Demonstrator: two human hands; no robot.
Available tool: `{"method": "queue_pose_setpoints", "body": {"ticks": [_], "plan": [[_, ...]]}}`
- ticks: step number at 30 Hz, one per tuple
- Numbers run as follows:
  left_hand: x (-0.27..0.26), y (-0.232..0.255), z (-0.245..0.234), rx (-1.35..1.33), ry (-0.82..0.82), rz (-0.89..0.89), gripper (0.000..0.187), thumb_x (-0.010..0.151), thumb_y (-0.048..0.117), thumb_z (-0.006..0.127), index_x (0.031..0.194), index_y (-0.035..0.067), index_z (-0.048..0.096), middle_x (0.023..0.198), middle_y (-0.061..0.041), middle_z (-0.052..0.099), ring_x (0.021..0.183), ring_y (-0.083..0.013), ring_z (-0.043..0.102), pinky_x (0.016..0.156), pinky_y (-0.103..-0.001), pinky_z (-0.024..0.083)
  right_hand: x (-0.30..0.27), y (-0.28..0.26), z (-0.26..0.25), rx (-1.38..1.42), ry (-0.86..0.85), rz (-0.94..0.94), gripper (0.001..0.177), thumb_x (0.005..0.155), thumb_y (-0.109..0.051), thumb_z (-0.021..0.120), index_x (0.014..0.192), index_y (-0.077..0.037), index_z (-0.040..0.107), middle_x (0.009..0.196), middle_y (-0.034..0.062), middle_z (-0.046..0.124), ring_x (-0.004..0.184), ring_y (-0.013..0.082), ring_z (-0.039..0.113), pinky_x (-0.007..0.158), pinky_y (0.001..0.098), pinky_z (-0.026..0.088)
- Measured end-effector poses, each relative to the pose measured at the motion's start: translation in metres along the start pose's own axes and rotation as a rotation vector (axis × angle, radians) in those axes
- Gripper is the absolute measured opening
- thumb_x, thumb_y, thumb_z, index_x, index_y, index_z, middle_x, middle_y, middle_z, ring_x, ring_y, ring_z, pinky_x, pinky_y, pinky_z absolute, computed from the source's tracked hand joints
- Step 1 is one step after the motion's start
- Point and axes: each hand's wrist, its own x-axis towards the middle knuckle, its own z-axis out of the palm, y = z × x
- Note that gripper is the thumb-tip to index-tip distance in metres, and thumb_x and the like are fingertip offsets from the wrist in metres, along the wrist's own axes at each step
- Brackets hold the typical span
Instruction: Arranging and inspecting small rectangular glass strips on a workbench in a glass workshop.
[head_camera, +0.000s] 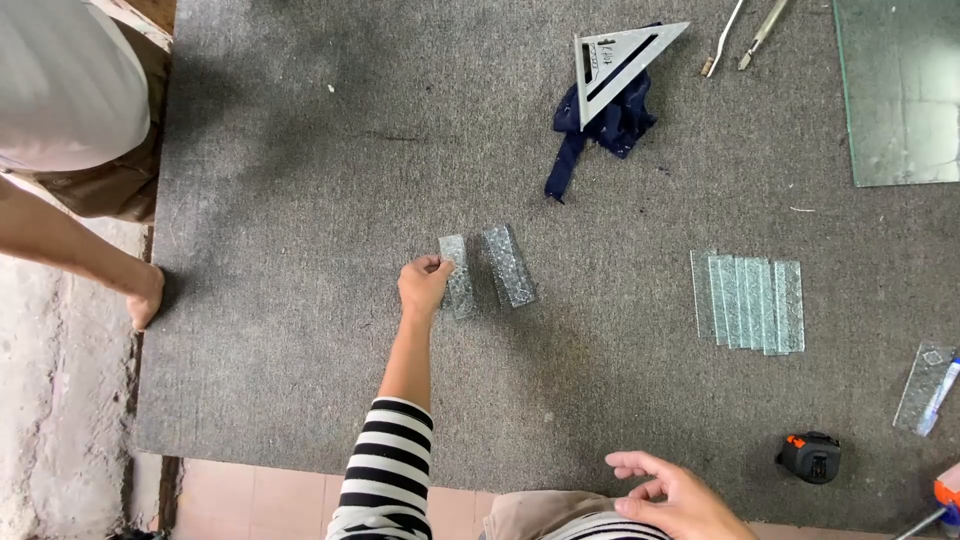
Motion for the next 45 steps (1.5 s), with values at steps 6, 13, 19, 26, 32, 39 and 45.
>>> {"method": "queue_pose_setpoints", "body": {"ticks": [6, 13, 19, 26, 32, 39, 45], "plan": [[0.026, -0.008, 0.01, 0.298, 0.065, -0.051, 0.043, 0.099, 0.045, 0.081, 0.138, 0.026, 0.076, 0.126, 0.008, 0.084, 0.078, -0.0026, 0.071, 0.067, -0.021, 0.057, 0.001, 0.002, 0.001, -0.04, -0.008, -0.02, 0.062, 0.087, -0.041, 0.091, 0.146, -0.044, 0.076, 0.14, -0.0187, 0.084, 0.098, -0.0023, 0.084, 0.101, 0.015, 0.057], [-0.018, -0.006, -0.008, 0.32, 0.231, -0.035, 0.07, 0.092, 0.052, 0.086, 0.152, 0.028, 0.06, 0.147, 0.005, 0.072, 0.134, -0.0196, 0.065, 0.125, -0.054, 0.029, 0.002, 0.013, 0.002, -0.046, -0.012, -0.002, 0.061, 0.088, -0.046, 0.089, 0.148, -0.046, 0.074, 0.14, -0.0202, 0.08, 0.102, -0.0027, 0.083, 0.1, 0.0147, 0.057], [-0.084, -0.044, 0.019, 0.28, 0.447, 0.26, 0.053, 0.095, 0.034, 0.077, 0.145, 0.02, 0.066, 0.138, -0.007, 0.066, 0.127, -0.0451, 0.058, 0.11, -0.069, 0.033, -0.006, 0.011, -0.006, 0.083, 0.1, 0.145, 0.053, 0.095, -0.042, 0.081, 0.148, -0.04, 0.075, 0.139, -0.0174, 0.078, 0.104, 0.0027, 0.08, 0.096, 0.0197, 0.055], [-0.237, -0.062, 0.092, 0.48, -0.153, 0.463, 0.048, 0.096, 0.025, 0.076, 0.143, 0.029, 0.066, 0.136, 0.008, 0.065, 0.128, -0.0158, 0.057, 0.113, -0.041, 0.032, 0.016, 0.031, -0.12, 0.076, 0.609, 0.113, 0.05, 0.104, -0.038, 0.071, 0.152, -0.028, 0.067, 0.145, -0.006, 0.076, 0.134, 0.0193, 0.071, 0.122, 0.0447, 0.051], [-0.3, -0.103, 0.108, 0.628, -0.438, 0.473, 0.034, 0.097, 0.035, 0.074, 0.13, 0.038, 0.07, 0.132, 0.013, 0.068, 0.126, -0.0159, 0.061, 0.11, -0.046, 0.033, 0.106, 0.07, -0.202, 0.028, 1.074, 0.105, 0.07, 0.103, -0.046, 0.073, 0.162, -0.015, 0.053, 0.153, 0.0185, 0.056, 0.131, 0.0424, 0.061, 0.099, 0.0601, 0.06], [-0.312, -0.095, 0.078, 0.538, -0.234, 0.451, 0.036, 0.099, 0.032, 0.072, 0.134, 0.033, 0.073, 0.137, 0.014, 0.076, 0.13, -0.0099, 0.071, 0.116, -0.048, 0.044, 0.121, 0.052, -0.207, -0.06, 1.044, 0.058, 0.086, 0.093, -0.052, 0.086, 0.16, -0.011, 0.052, 0.15, 0.0204, 0.06, 0.139, 0.0449, 0.052, 0.109, 0.06, 0.053], [-0.307, -0.1, 0.067, 0.34, -0.15, 0.634, 0.033, 0.095, 0.018, 0.076, 0.128, 0.017, 0.075, 0.124, 0.0, 0.081, 0.119, -0.0166, 0.077, 0.108, -0.039, 0.062, 0.121, 0.048, -0.22, -0.021, 0.963, 0.064, 0.079, 0.091, -0.042, 0.091, 0.154, -0.011, 0.055, 0.143, 0.0163, 0.07, 0.129, 0.0391, 0.068, 0.103, 0.0535, 0.06]]}}
